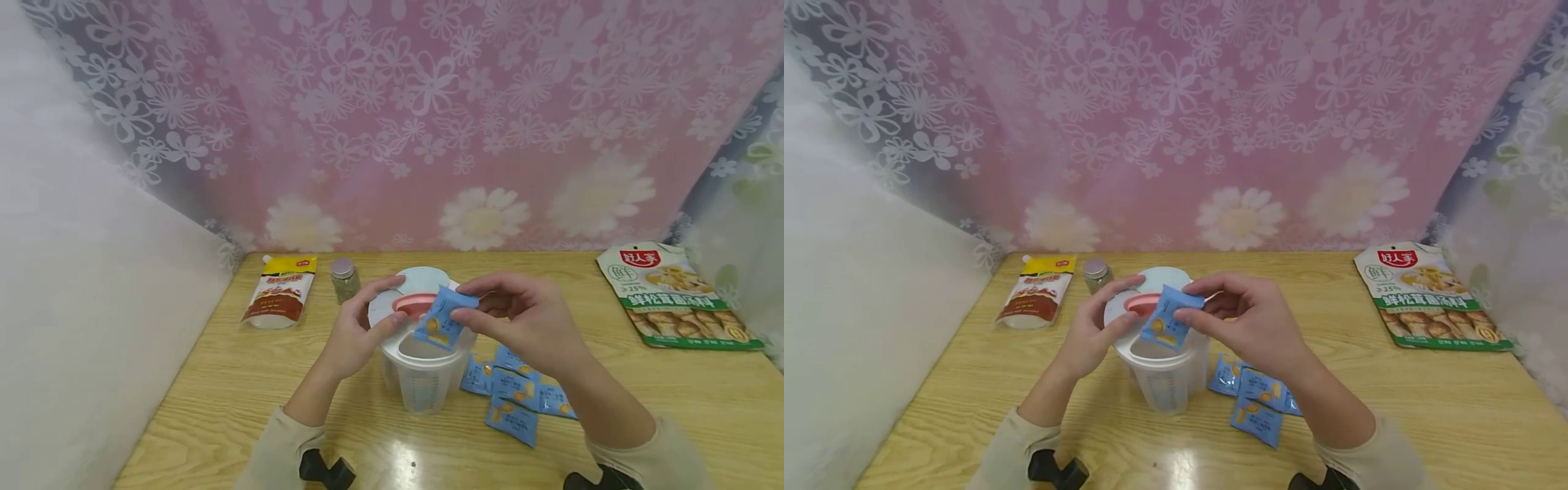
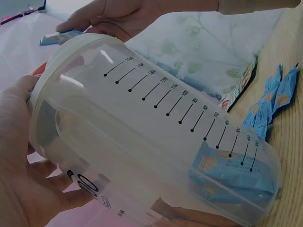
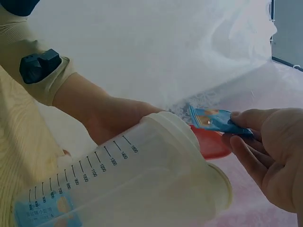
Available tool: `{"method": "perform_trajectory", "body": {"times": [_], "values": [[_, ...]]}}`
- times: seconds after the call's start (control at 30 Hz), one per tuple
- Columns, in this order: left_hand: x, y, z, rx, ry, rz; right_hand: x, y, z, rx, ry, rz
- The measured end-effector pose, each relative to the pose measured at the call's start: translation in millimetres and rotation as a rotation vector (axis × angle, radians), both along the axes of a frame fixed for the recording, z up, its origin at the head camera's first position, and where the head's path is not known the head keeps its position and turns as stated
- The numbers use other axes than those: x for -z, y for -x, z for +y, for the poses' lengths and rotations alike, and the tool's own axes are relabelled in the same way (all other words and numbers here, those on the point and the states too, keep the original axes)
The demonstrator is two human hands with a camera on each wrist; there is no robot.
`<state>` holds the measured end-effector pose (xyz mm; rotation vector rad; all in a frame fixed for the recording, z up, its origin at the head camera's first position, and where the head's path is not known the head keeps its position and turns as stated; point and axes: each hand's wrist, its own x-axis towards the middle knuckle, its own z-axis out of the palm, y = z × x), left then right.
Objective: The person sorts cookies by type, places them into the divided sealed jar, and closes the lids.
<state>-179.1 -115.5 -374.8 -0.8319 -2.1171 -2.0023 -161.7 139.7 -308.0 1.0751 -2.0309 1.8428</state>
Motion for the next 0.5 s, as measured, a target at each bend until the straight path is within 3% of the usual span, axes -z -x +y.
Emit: {"method": "perform_trajectory", "body": {"times": [0.23, 0.33, 0.5], "values": [[0.1, -0.4, 0.7, -0.004, 0.021, -0.026, 2.7, -6.0, -7.6, 0.167, -0.167, 0.119], [0.1, -0.4, 0.5, -0.005, 0.027, -0.026, 4.6, -9.5, -7.2, 0.158, -0.191, 0.108], [-1.8, -0.4, -0.1, -0.008, 0.018, -0.029, 10.4, -9.9, -5.8, 0.092, -0.203, 0.018]]}}
